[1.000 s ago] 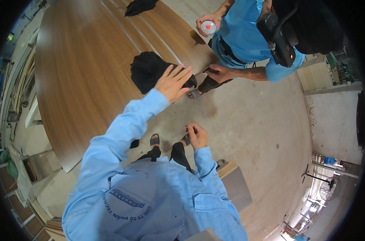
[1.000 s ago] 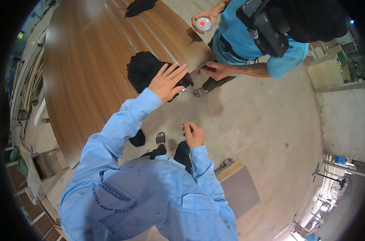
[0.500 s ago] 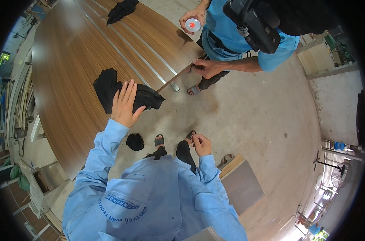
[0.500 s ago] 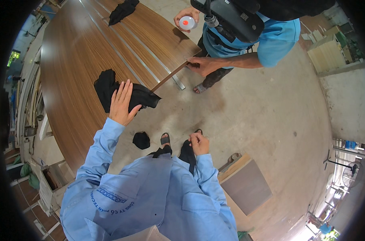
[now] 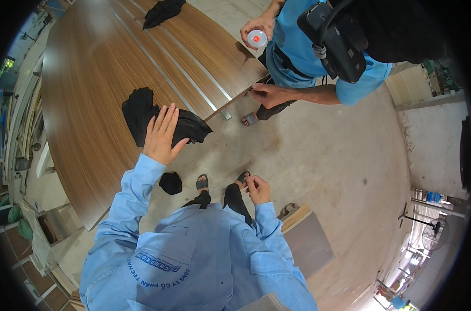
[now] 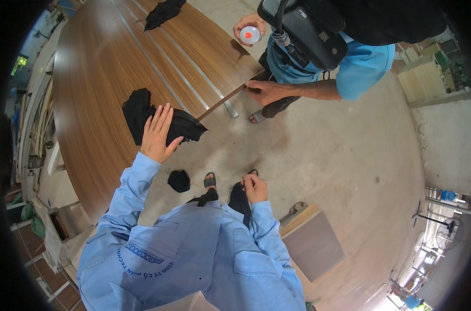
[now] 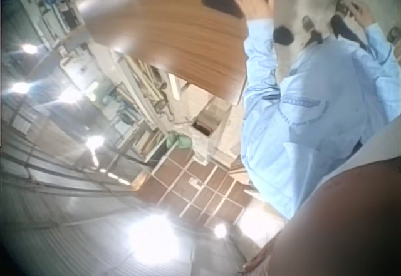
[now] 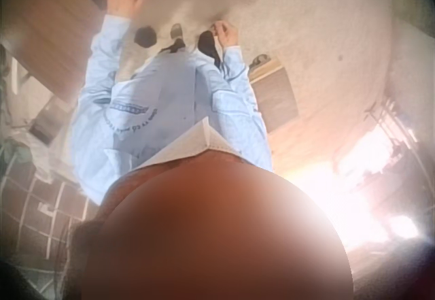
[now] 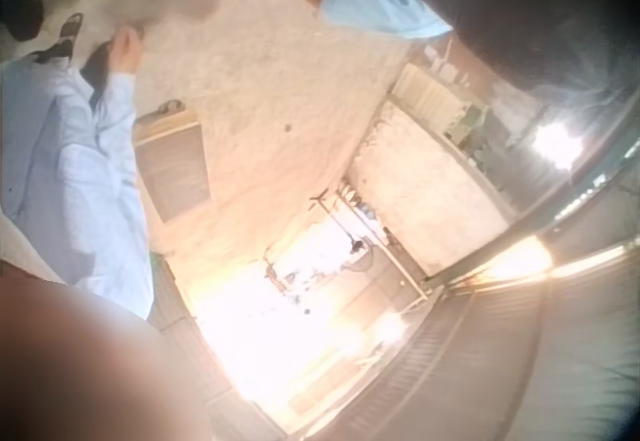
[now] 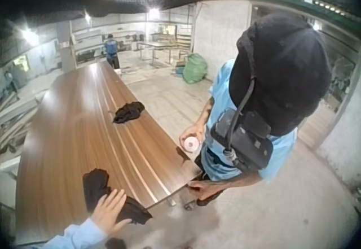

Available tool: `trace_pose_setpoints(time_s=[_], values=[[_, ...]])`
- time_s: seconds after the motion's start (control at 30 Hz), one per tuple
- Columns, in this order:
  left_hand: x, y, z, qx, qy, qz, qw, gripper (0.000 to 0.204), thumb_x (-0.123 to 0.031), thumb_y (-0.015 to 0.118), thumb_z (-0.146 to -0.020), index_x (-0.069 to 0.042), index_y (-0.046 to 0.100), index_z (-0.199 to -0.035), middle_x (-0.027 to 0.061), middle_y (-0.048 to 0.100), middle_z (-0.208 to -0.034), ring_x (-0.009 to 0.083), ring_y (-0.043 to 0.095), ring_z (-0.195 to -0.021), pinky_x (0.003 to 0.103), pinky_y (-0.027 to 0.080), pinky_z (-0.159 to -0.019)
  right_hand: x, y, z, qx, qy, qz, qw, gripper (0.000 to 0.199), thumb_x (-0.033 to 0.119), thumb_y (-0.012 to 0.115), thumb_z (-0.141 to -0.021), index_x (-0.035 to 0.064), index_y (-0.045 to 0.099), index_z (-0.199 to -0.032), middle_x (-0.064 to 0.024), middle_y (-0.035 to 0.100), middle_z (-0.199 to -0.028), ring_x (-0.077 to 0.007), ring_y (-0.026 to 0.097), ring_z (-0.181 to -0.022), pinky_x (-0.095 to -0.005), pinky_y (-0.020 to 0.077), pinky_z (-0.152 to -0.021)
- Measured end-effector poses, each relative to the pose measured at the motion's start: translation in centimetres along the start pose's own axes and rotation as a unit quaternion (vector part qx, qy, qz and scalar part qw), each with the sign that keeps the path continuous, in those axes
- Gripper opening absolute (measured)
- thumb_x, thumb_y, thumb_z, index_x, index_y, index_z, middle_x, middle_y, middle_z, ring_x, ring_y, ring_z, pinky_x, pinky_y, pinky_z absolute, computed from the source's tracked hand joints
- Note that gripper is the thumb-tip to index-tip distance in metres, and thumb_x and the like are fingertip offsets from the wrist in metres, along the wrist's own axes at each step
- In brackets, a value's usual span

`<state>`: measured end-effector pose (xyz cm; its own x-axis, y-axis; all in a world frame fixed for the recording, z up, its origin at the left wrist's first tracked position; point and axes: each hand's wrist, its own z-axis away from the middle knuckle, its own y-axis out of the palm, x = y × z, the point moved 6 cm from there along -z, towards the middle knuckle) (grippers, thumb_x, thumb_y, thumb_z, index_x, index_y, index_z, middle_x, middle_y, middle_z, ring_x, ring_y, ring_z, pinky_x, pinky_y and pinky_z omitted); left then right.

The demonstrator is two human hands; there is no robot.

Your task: The person prepares a glue bottle by removing the cap and puncturing the seal, then applies glue along the edges of a large wooden panel. They wipe the applied glue with a black cloth and coordinate with a coworker who also applies glue to the panel.

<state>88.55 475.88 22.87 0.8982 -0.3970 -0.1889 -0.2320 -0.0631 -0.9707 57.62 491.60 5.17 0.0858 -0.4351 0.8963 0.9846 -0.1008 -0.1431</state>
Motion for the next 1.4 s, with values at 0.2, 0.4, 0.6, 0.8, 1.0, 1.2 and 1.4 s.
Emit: trace_pose_setpoints(time_s=[0.2,0.4,0.6,0.8,1.0,1.2,1.4], values=[[0.0,0.0,-0.1,0.000,0.000,0.004,1.000,0.090,-0.036,0.075,-0.087,-0.006,0.029,-0.158,0.0119,0.026,-0.166,0.0329,0.024,-0.153,0.054,0.025,-0.120,0.0,0.1,0.0,0.007,-0.006,-0.006,1.000,0.018,0.011,0.059,-0.098,-0.0020,0.070,-0.095,-0.0080,0.072,-0.077,-0.0119,0.064,-0.061,-0.0260,0.0533,-0.058],[-0.1,0.1,-0.2,0.002,-0.002,0.007,1.000,0.091,-0.035,0.076,-0.086,-0.005,0.030,-0.158,0.0119,0.026,-0.166,0.0328,0.024,-0.153,0.053,0.025,-0.120,-0.5,-0.1,0.1,0.007,-0.024,-0.007,1.000,0.018,0.011,0.058,-0.098,-0.0009,0.070,-0.095,-0.0074,0.072,-0.078,-0.0116,0.064,-0.062,-0.0257,0.0533,-0.058],[-0.2,0.0,-0.2,-0.002,0.003,0.002,1.000,0.091,-0.038,0.076,-0.086,-0.004,0.032,-0.157,0.0121,0.027,-0.165,0.0329,0.024,-0.153,0.054,0.026,-0.119,-1.0,-0.1,0.1,0.010,-0.019,-0.012,1.000,0.018,0.013,0.059,-0.098,-0.0006,0.070,-0.095,-0.0068,0.072,-0.079,-0.0111,0.064,-0.062,-0.0258,0.0534,-0.058],[-0.3,-0.1,-0.3,-0.005,0.004,-0.002,1.000,0.092,-0.039,0.077,-0.085,-0.004,0.032,-0.156,0.0121,0.028,-0.165,0.0329,0.025,-0.152,0.055,0.028,-0.118,-1.7,-0.2,-0.1,0.018,-0.015,0.002,1.000,0.019,0.014,0.059,-0.098,-0.0009,0.071,-0.096,-0.0074,0.073,-0.079,-0.0117,0.065,-0.063,-0.0265,0.0533,-0.058],[-0.2,-0.1,-0.1,-0.008,0.004,0.000,1.000,0.092,-0.039,0.078,-0.084,-0.004,0.032,-0.156,0.0122,0.028,-0.165,0.0330,0.026,-0.152,0.054,0.028,-0.119,-1.8,-0.2,0.1,0.014,-0.011,0.006,1.000,0.020,0.015,0.059,-0.098,-0.0015,0.072,-0.096,-0.0083,0.073,-0.080,-0.0120,0.065,-0.063,-0.0265,0.0538,-0.059],[0.0,0.0,-0.1,-0.007,0.001,0.020,1.000,0.093,-0.037,0.077,-0.084,-0.005,0.031,-0.158,0.0125,0.028,-0.165,0.0333,0.025,-0.153,0.054,0.025,-0.119,-0.5,-0.1,0.6,0.012,-0.006,0.029,0.999,0.019,0.013,0.060,-0.098,-0.0018,0.072,-0.095,-0.0079,0.073,-0.081,-0.0116,0.065,-0.064,-0.0266,0.0545,-0.059],[0.0,0.0,0.4,-0.012,0.002,0.037,0.999,0.092,-0.037,0.077,-0.084,-0.003,0.032,-0.157,0.0136,0.028,-0.165,0.0340,0.025,-0.152,0.054,0.025,-0.120,0.0,0.6,1.0,0.026,-0.010,0.032,0.999,0.018,0.012,0.060,-0.098,-0.0020,0.071,-0.095,-0.0074,0.073,-0.082,-0.0109,0.066,-0.067,-0.0260,0.0547,-0.060]])
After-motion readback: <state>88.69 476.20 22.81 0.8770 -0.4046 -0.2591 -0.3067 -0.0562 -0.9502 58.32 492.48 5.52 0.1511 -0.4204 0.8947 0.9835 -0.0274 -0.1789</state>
